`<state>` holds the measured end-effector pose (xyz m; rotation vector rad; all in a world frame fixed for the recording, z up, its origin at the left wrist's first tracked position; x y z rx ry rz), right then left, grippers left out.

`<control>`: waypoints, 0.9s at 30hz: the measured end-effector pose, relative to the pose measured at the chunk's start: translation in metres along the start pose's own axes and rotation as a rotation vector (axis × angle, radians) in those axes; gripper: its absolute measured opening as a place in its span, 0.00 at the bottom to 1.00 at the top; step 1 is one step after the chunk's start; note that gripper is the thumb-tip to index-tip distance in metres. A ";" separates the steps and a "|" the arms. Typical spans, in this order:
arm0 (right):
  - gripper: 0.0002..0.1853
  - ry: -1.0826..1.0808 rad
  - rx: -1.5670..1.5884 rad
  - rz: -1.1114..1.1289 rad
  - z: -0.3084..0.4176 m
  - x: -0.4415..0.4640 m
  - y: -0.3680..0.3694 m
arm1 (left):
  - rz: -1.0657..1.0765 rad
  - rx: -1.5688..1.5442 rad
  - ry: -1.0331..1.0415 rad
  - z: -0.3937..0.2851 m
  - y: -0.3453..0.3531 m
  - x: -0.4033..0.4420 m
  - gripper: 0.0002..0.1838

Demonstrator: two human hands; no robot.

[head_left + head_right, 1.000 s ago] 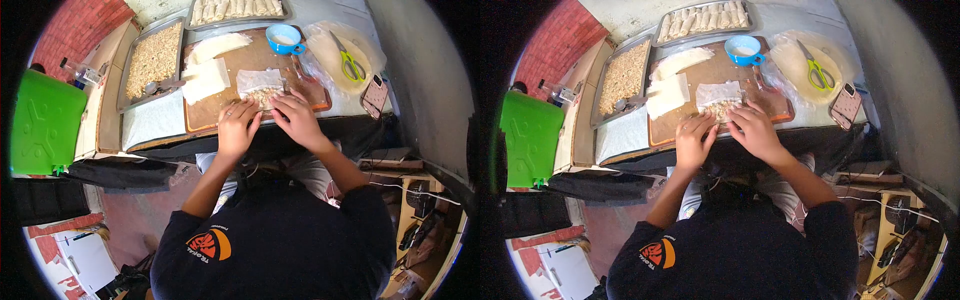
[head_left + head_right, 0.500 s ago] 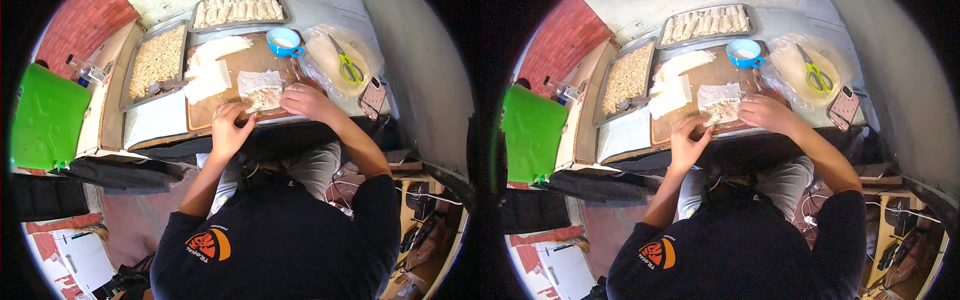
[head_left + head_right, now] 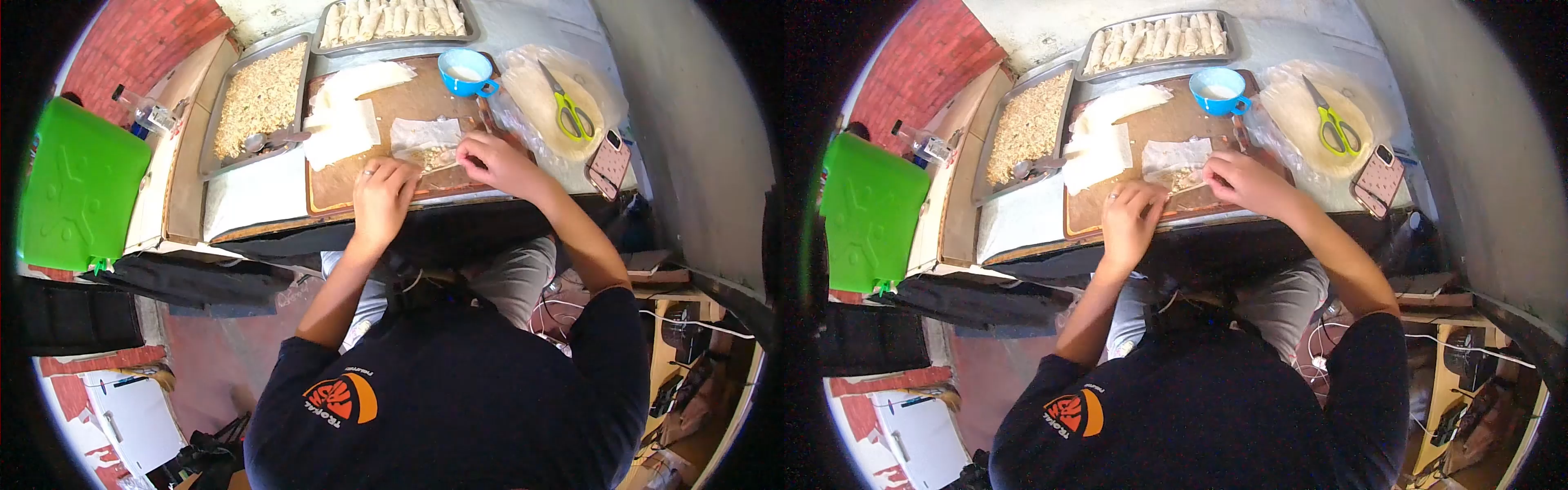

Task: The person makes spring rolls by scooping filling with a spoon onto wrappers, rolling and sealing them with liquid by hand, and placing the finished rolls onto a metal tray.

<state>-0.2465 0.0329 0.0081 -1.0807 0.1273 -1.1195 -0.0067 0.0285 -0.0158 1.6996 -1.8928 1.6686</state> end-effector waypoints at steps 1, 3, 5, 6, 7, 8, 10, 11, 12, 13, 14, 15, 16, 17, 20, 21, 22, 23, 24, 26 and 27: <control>0.07 -0.035 -0.026 -0.020 -0.001 -0.001 0.003 | 0.031 0.007 0.026 0.003 -0.003 0.001 0.08; 0.07 -0.095 -0.088 -0.077 0.003 -0.004 0.006 | 0.093 0.021 0.082 0.006 -0.008 0.003 0.07; 0.07 -0.147 -0.157 -0.144 0.014 -0.009 0.011 | 0.111 0.015 0.125 0.007 -0.012 0.004 0.07; 0.09 -0.169 -0.192 -0.161 0.014 -0.011 0.014 | 0.117 0.017 0.137 0.005 -0.014 0.004 0.07; 0.09 -0.161 -0.192 -0.178 0.016 -0.015 0.017 | 0.122 0.018 0.149 0.004 -0.015 0.003 0.07; 0.10 -0.150 -0.192 -0.193 0.020 -0.019 0.019 | 0.123 0.013 0.157 0.003 -0.017 0.001 0.07; 0.14 -0.108 -0.129 -0.185 0.021 -0.027 0.023 | 0.124 0.002 0.172 0.001 -0.018 -0.005 0.08; 0.15 -0.071 -0.097 -0.219 0.023 -0.030 0.025 | 0.129 -0.001 0.161 0.002 -0.018 -0.007 0.08; 0.16 -0.036 -0.066 -0.252 0.026 -0.032 0.027 | 0.134 -0.004 0.150 0.002 -0.019 -0.010 0.08; 0.17 -0.001 -0.035 -0.285 0.029 -0.032 0.029 | 0.138 -0.006 0.138 0.002 -0.019 -0.012 0.08; 0.21 0.013 -0.036 -0.267 0.031 -0.030 0.028 | 0.146 -0.028 0.120 0.002 -0.018 -0.012 0.07; 0.24 0.026 -0.036 -0.250 0.035 -0.026 0.025 | 0.155 -0.050 0.101 0.003 -0.016 -0.012 0.07; 0.27 0.039 -0.037 -0.234 0.037 -0.022 0.025 | 0.163 -0.071 0.084 0.004 -0.016 -0.011 0.07; 0.29 0.033 -0.030 -0.188 0.037 -0.018 0.028 | 0.180 -0.087 0.070 0.005 -0.015 -0.011 0.07; 0.32 0.042 0.022 -0.086 0.033 -0.010 0.034 | 0.222 -0.145 0.027 0.006 -0.015 -0.007 0.06; 0.32 0.063 0.062 -0.072 0.030 -0.010 0.038 | 0.230 -0.171 0.006 0.003 -0.017 -0.006 0.06; 0.32 0.084 0.102 -0.056 0.029 -0.009 0.041 | 0.237 -0.198 -0.017 0.002 -0.018 -0.005 0.07; 0.32 0.096 0.159 -0.060 0.027 -0.009 0.041 | 0.224 -0.170 0.041 0.002 -0.017 -0.004 0.06; 0.32 0.108 0.216 -0.063 0.027 -0.009 0.041 | 0.211 -0.143 0.098 0.004 -0.015 -0.002 0.06; 0.32 0.085 0.202 -0.067 0.027 -0.009 0.041 | 0.235 -0.120 0.124 0.005 -0.014 -0.002 0.06; 0.31 0.050 0.129 -0.071 0.026 -0.008 0.040 | 0.275 -0.126 0.096 0.006 -0.014 -0.003 0.06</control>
Point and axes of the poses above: each hand's wrist, its own x-axis towards the middle knuckle, its own y-axis out of the palm, z = x × y, the point moved 1 cm from there along x, towards the middle knuckle, and after that the axes turned 1 degree about -z, right-handed, at the moved point
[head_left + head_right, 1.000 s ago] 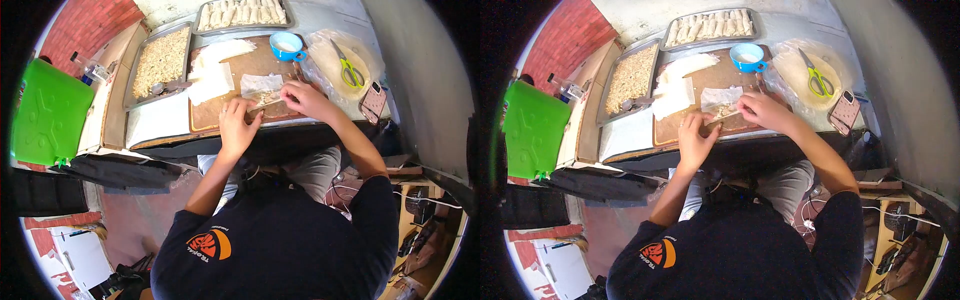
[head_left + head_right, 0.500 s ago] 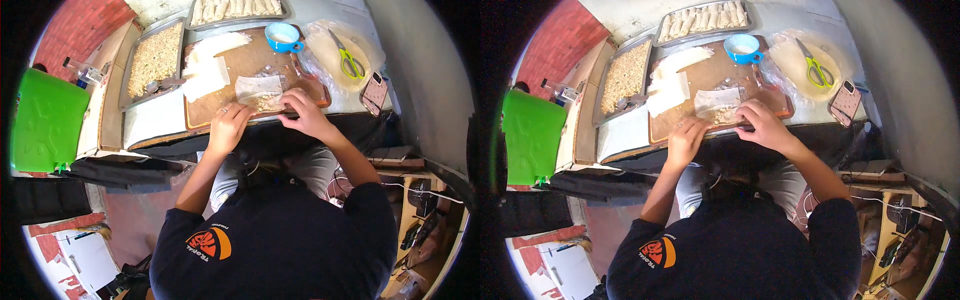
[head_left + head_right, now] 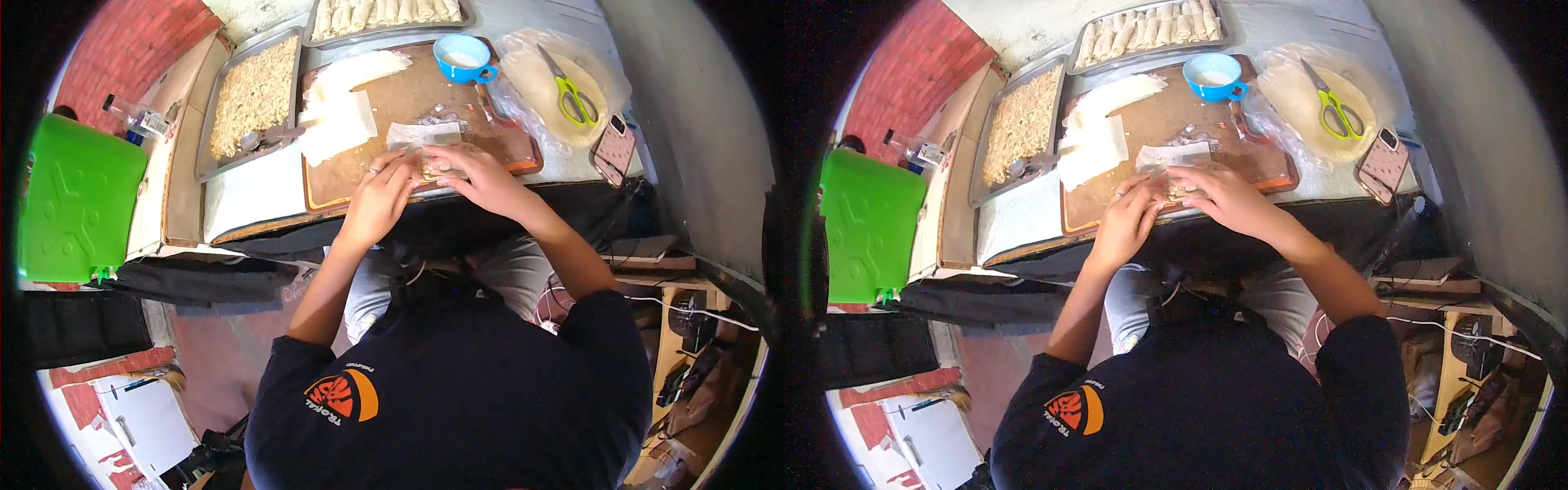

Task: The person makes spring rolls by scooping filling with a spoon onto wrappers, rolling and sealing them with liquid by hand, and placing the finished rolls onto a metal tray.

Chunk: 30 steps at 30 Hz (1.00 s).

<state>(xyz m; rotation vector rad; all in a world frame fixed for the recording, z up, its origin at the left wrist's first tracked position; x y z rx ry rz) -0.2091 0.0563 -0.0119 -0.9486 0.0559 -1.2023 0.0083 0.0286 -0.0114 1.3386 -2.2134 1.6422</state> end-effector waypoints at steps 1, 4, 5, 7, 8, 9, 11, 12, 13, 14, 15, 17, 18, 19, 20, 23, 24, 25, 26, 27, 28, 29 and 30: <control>0.31 -0.036 -0.071 -0.004 0.001 0.000 -0.001 | 0.039 -0.013 -0.028 0.001 0.001 -0.001 0.05; 0.30 0.117 0.166 0.001 0.010 0.002 -0.003 | 0.020 -0.039 -0.011 -0.001 0.000 0.002 0.05; 0.30 0.074 0.101 -0.069 0.010 0.002 -0.003 | 0.027 -0.041 -0.015 -0.001 -0.001 0.002 0.05; 0.30 -0.013 -0.027 -0.205 0.010 0.003 -0.002 | 0.040 -0.045 -0.026 -0.002 -0.003 0.002 0.05; 0.30 0.016 0.015 -0.172 0.007 0.003 0.000 | 0.033 -0.052 -0.032 -0.003 -0.003 0.002 0.05; 0.31 0.046 0.056 -0.139 0.003 0.003 0.001 | 0.026 -0.060 -0.036 -0.003 -0.004 0.002 0.05; 0.31 0.091 0.099 -0.079 -0.001 0.002 0.000 | 0.055 -0.100 -0.073 -0.003 -0.004 0.002 0.06; 0.31 0.105 0.102 -0.049 0.000 0.002 -0.002 | 0.091 -0.130 -0.105 -0.001 -0.004 0.001 0.06; 0.32 0.119 0.104 -0.019 0.001 0.003 -0.003 | 0.125 -0.161 -0.137 0.000 -0.004 0.001 0.07; 0.30 0.097 0.090 -0.055 0.003 0.004 -0.004 | 0.124 -0.190 -0.160 0.000 -0.005 0.001 0.08; 0.29 0.074 0.078 -0.091 0.007 0.004 -0.004 | 0.122 -0.219 -0.183 -0.002 -0.006 0.001 0.08; 0.28 0.077 0.097 -0.111 0.008 0.003 -0.002 | 0.090 -0.244 -0.221 -0.004 -0.006 0.000 0.11; 0.27 0.102 0.129 -0.098 0.006 0.002 -0.001 | 0.060 -0.239 -0.234 -0.004 -0.005 -0.001 0.13; 0.27 0.128 0.161 -0.085 0.005 0.001 0.000 | 0.032 -0.235 -0.247 -0.004 -0.004 -0.002 0.15; 0.27 0.139 0.168 -0.078 0.005 0.000 0.000 | 0.013 -0.240 -0.199 -0.004 -0.003 0.000 0.16; 0.27 0.172 0.177 -0.051 0.006 0.001 -0.001 | 0.012 -0.224 -0.073 -0.003 -0.003 0.003 0.18; 0.28 0.184 0.173 -0.039 0.003 0.001 -0.002 | 0.049 -0.198 -0.042 -0.001 -0.004 0.003 0.18; 0.29 0.195 0.170 -0.027 0.001 0.001 -0.003 | 0.086 -0.172 -0.012 0.000 -0.004 0.002 0.18; 0.29 0.168 0.122 -0.072 0.002 0.001 -0.003 | 0.078 -0.178 -0.011 0.000 -0.003 0.002 0.17; 0.29 0.140 0.075 -0.116 0.004 0.000 -0.003 | 0.071 -0.184 -0.011 0.000 -0.002 0.002 0.15; 0.29 0.111 0.028 -0.159 0.006 -0.001 -0.003 | 0.062 -0.188 -0.012 0.000 -0.002 0.002 0.14; 0.28 0.128 0.030 -0.165 0.006 -0.003 -0.003 | 0.063 -0.162 0.005 0.001 -0.002 0.002 0.15; 0.26 0.146 0.032 -0.171 0.006 -0.007 -0.005 | 0.064 -0.137 0.022 0.002 -0.002 0.003 0.15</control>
Point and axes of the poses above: each hand's wrist, its own x-axis towards the middle knuckle, its own y-axis out of the palm, z = x × y, the point moved 1 cm from there along x, towards the middle knuckle, and after that the axes turned 1 degree about -z, right-handed, at the moved point
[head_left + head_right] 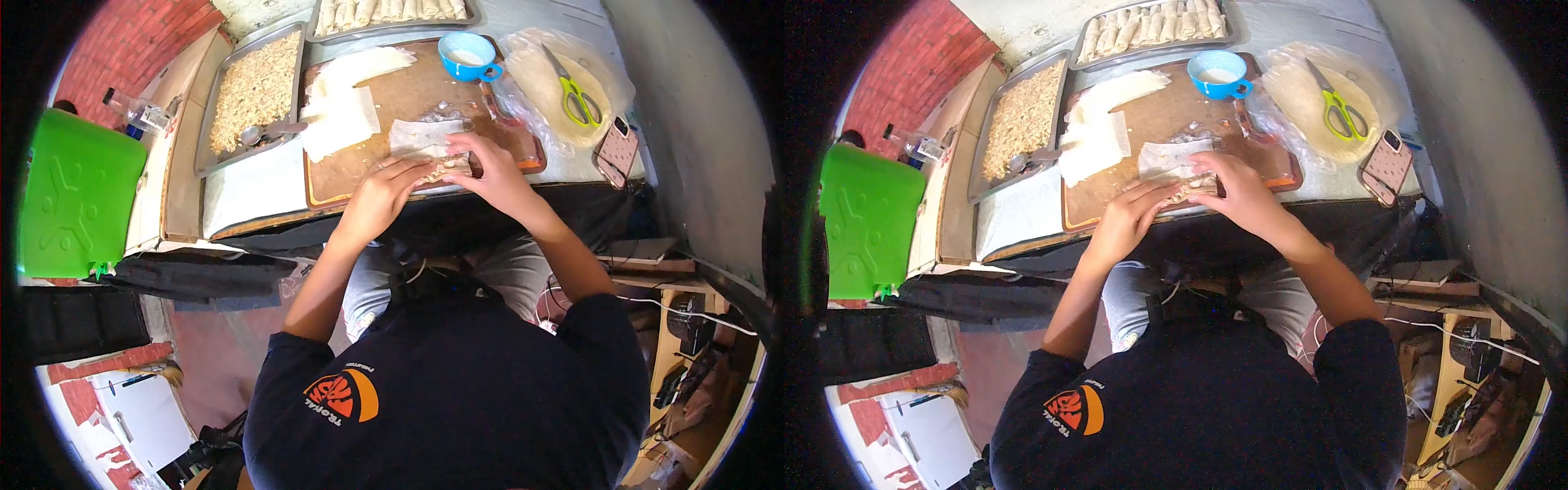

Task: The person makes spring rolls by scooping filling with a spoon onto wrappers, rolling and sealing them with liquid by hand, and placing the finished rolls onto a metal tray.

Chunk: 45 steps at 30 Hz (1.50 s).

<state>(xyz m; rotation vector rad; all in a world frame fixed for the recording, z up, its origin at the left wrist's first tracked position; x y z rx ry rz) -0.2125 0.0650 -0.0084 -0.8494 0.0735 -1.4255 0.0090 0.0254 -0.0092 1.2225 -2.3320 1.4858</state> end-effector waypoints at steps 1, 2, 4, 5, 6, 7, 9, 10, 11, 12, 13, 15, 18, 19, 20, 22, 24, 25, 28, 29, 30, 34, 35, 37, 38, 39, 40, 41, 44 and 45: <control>0.25 0.018 0.000 -0.006 -0.001 -0.002 -0.002 | 0.002 0.025 0.016 0.000 0.000 0.000 0.15; 0.23 -0.022 -0.044 -0.013 -0.003 -0.004 -0.001 | -0.003 0.024 0.008 0.000 0.000 0.000 0.15; 0.20 -0.098 -0.135 -0.032 -0.007 -0.007 0.000 | -0.011 0.018 -0.006 0.000 0.001 0.000 0.15; 0.19 -0.123 -0.156 -0.022 -0.008 -0.008 -0.001 | -0.010 -0.006 -0.026 -0.001 0.001 0.001 0.15; 0.17 -0.148 -0.177 -0.012 -0.008 -0.008 -0.002 | -0.009 -0.030 -0.047 -0.002 0.001 0.002 0.14; 0.16 -0.175 -0.197 -0.001 -0.009 -0.007 -0.003 | -0.008 -0.052 -0.068 -0.003 0.000 0.003 0.14; 0.15 -0.171 -0.157 -0.009 -0.013 -0.006 -0.001 | 0.003 -0.060 -0.061 -0.001 -0.002 0.005 0.14; 0.14 -0.170 -0.136 -0.013 -0.013 -0.005 -0.001 | 0.008 -0.062 -0.057 0.000 -0.003 0.006 0.14; 0.13 -0.136 -0.106 -0.028 -0.013 -0.006 -0.001 | -0.032 -0.085 -0.087 -0.002 -0.003 0.007 0.13; 0.11 -0.103 -0.075 -0.044 -0.009 -0.006 -0.002 | -0.070 -0.107 -0.115 -0.004 -0.003 0.008 0.12; 0.10 -0.070 -0.042 -0.060 -0.007 -0.006 -0.002 | -0.107 -0.126 -0.143 -0.006 -0.004 0.009 0.11; 0.08 -0.105 -0.059 -0.092 -0.009 -0.004 -0.002 | -0.090 -0.154 -0.201 -0.004 -0.006 0.011 0.09; 0.06 -0.101 -0.081 -0.136 -0.006 0.000 -0.003 | -0.056 -0.204 -0.291 -0.003 -0.007 0.015 0.06; 0.05 -0.091 -0.088 -0.149 -0.005 0.001 -0.004 | -0.045 -0.222 -0.321 -0.003 -0.008 0.016 0.06; 0.05 -0.025 -0.034 -0.167 -0.005 0.001 -0.002 | -0.045 -0.219 -0.338 -0.004 -0.008 0.018 0.06; 0.05 0.106 0.073 -0.201 -0.003 0.000 0.003 | -0.045 -0.212 -0.374 -0.003 -0.008 0.020 0.06; 0.05 0.148 0.086 -0.176 -0.006 0.002 0.003 | -0.042 -0.225 -0.430 0.004 -0.005 0.019 0.07; 0.04 0.167 0.091 -0.164 -0.007 0.003 0.003 | -0.041 -0.231 -0.456 0.006 -0.005 0.020 0.07; 0.04 0.246 0.124 -0.130 -0.004 0.010 0.003 | -0.002 -0.196 -0.523 0.003 -0.008 0.027 0.07; 0.04 0.260 0.125 -0.114 -0.004 0.013 0.003 | -0.023 -0.203 -0.539 0.004 -0.008 0.028 0.08; 0.05 0.277 0.125 -0.098 -0.004 0.016 0.004 | -0.043 -0.212 -0.556 0.006 -0.007 0.030 0.08; 0.05 0.221 -0.039 -0.123 -0.002 0.020 0.008 | -0.119 -0.266 -0.529 0.017 -0.001 0.031 0.12; 0.05 0.219 -0.044 -0.120 -0.002 0.021 0.008 | -0.084 -0.274 -0.537 0.020 -0.001 0.031 0.11; 0.04 0.212 -0.053 -0.111 -0.003 0.021 0.011 | -0.016 -0.291 -0.553 0.023 -0.003 0.032 0.10; 0.03 0.166 -0.065 -0.126 -0.002 0.021 0.011 | -0.005 -0.285 -0.558 0.023 -0.003 0.033 0.09; 0.03 0.120 -0.078 -0.142 -0.001 0.021 0.011 | 0.006 -0.279 -0.564 0.021 -0.004 0.035 0.08; 0.03 0.074 -0.090 -0.157 -0.001 0.020 0.011 | 0.018 -0.274 -0.568 0.020 -0.004 0.036 0.07; 0.03 0.071 -0.071 -0.181 0.000 0.019 0.012 | 0.001 -0.271 -0.555 0.020 -0.004 0.037 0.07; 0.05 0.037 -0.083 -0.179 -0.003 0.014 0.012 | -0.033 -0.261 -0.546 0.020 -0.004 0.038 0.06; 0.07 0.008 -0.133 -0.128 -0.007 0.012 0.008 | -0.036 -0.257 -0.563 0.018 -0.005 0.038 0.06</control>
Point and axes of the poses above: each hand's wrist, its own x-axis towards the middle knuckle, its own y-axis out of the palm, z = x × y, the point moved 1 cm from there along x, towards the middle knuckle, and after that the axes turned 1 degree about -z, right-handed, at the moved point
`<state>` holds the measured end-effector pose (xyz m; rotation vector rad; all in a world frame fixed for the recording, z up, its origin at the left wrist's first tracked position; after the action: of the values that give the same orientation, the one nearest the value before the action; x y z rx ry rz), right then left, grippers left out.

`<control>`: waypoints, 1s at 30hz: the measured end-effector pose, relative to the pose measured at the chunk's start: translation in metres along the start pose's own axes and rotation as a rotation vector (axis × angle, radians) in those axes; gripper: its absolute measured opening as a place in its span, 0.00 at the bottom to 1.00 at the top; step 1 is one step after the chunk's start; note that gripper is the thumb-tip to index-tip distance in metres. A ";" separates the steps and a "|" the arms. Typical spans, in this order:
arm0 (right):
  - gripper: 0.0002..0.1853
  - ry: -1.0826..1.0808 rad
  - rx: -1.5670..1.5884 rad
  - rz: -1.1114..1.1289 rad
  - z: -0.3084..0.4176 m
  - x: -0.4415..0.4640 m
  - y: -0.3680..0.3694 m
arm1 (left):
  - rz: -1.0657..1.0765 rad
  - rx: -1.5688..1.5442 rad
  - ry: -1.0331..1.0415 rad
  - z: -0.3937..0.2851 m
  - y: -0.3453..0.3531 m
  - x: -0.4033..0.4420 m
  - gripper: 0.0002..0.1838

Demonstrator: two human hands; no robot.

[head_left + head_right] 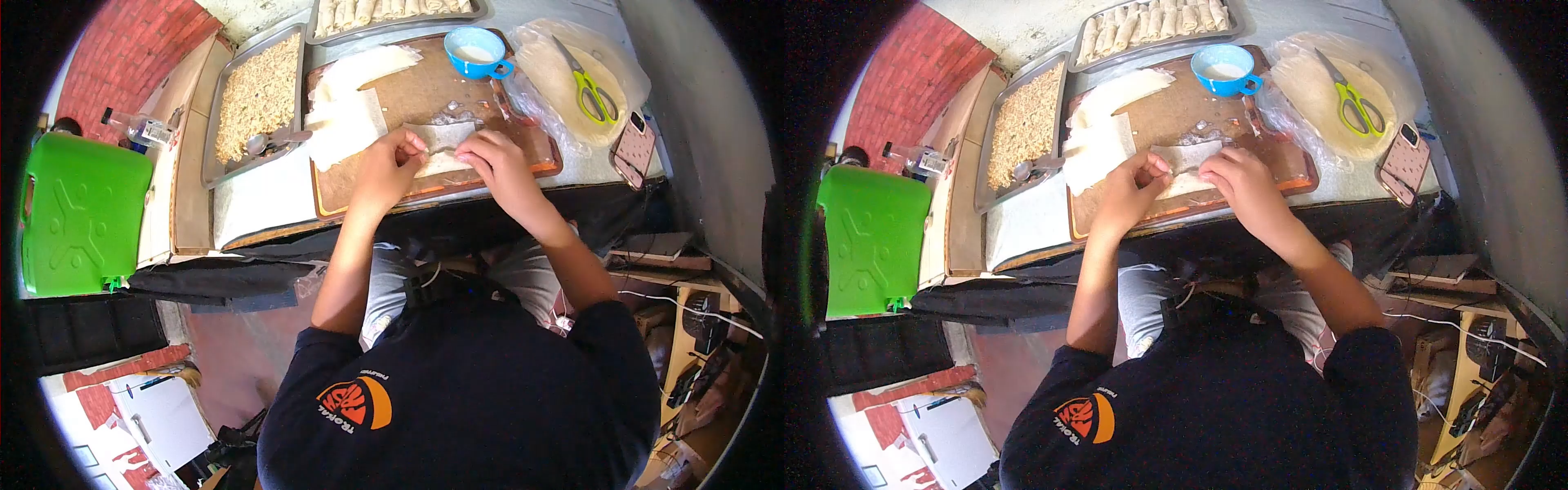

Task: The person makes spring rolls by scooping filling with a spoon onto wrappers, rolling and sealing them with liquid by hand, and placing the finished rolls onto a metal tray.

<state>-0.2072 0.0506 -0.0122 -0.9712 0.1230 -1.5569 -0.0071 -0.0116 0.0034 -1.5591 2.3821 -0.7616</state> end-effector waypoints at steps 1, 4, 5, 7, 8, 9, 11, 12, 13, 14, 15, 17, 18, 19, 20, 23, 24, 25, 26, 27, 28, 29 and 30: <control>0.08 -0.036 -0.048 0.049 -0.002 -0.001 -0.003 | -0.007 0.003 -0.016 -0.001 0.000 -0.001 0.06; 0.10 -0.122 0.046 0.068 -0.002 -0.003 -0.009 | -0.112 0.072 0.055 -0.001 0.004 -0.010 0.07; 0.10 -0.113 0.050 0.080 -0.002 -0.003 -0.010 | -0.125 0.096 0.086 0.000 0.005 -0.013 0.08; 0.11 -0.095 0.056 0.103 -0.003 -0.005 -0.012 | -0.148 0.143 0.149 0.000 0.008 -0.020 0.10; 0.11 -0.111 0.041 0.096 -0.004 -0.006 -0.012 | -0.167 0.213 0.197 -0.002 0.008 -0.024 0.10; 0.11 -0.126 0.026 0.088 -0.007 -0.007 -0.010 | -0.186 0.284 0.245 -0.004 0.009 -0.028 0.11; 0.12 -0.136 0.014 0.091 -0.009 -0.005 -0.010 | -0.219 0.364 0.304 -0.007 0.011 -0.032 0.12; 0.12 -0.130 0.017 0.104 -0.009 -0.004 -0.011 | -0.233 0.373 0.313 -0.007 0.013 -0.033 0.12; 0.12 -0.124 0.021 0.116 -0.009 -0.003 -0.011 | -0.248 0.383 0.321 -0.007 0.014 -0.034 0.12; 0.11 -0.122 0.025 0.110 -0.010 -0.002 -0.010 | -0.239 0.401 0.315 -0.007 0.014 -0.035 0.12; 0.11 -0.119 0.028 0.104 -0.010 -0.001 -0.010 | -0.232 0.417 0.309 -0.007 0.015 -0.035 0.12; 0.11 -0.053 0.082 0.100 -0.008 0.000 -0.011 | -0.226 0.435 0.327 -0.005 0.015 -0.033 0.13; 0.11 0.011 0.131 0.101 -0.004 0.002 -0.013 | -0.229 0.437 0.352 -0.004 0.015 -0.031 0.13; 0.11 0.075 0.181 0.102 -0.002 0.002 -0.015 | -0.231 0.438 0.377 -0.003 0.015 -0.030 0.13; 0.12 0.036 0.135 0.110 -0.003 0.002 -0.015 | -0.223 0.444 0.373 -0.003 0.015 -0.030 0.13; 0.14 -0.038 0.042 0.122 -0.006 0.000 -0.016 | -0.204 0.447 0.369 -0.004 0.014 -0.029 0.12; 0.15 -0.035 0.040 0.119 -0.006 -0.001 -0.016 | -0.202 0.436 0.373 -0.004 0.013 -0.029 0.12; 0.15 -0.032 0.037 0.116 -0.006 -0.001 -0.016 | -0.200 0.426 0.376 -0.004 0.013 -0.028 0.12; 0.16 -0.007 0.067 0.093 -0.005 -0.001 -0.016 | -0.199 0.420 0.373 -0.004 0.013 -0.028 0.12; 0.17 0.019 0.097 0.071 -0.005 -0.001 -0.015 | -0.198 0.414 0.370 -0.003 0.013 -0.028 0.12; 0.18 0.044 0.126 0.048 -0.004 0.000 -0.015 | -0.197 0.408 0.367 -0.003 0.014 -0.028 0.13; 0.19 0.061 0.122 0.048 -0.002 0.001 -0.017 | -0.197 0.407 0.364 -0.003 0.013 -0.028 0.13; 0.20 0.078 0.118 0.047 0.001 0.002 -0.020 | -0.196 0.405 0.361 -0.003 0.013 -0.028 0.13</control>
<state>-0.2218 0.0544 0.0010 -0.8097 0.1067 -1.5413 -0.0071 0.0187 -0.0038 -1.5954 2.1148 -1.5729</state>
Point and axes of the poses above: each hand's wrist, its own x-axis towards the middle knuckle, its own y-axis out of the palm, z = x × y, the point moved 1 cm from there along x, towards the middle knuckle, and after that the axes turned 1 degree about -z, right-handed, at the moved point
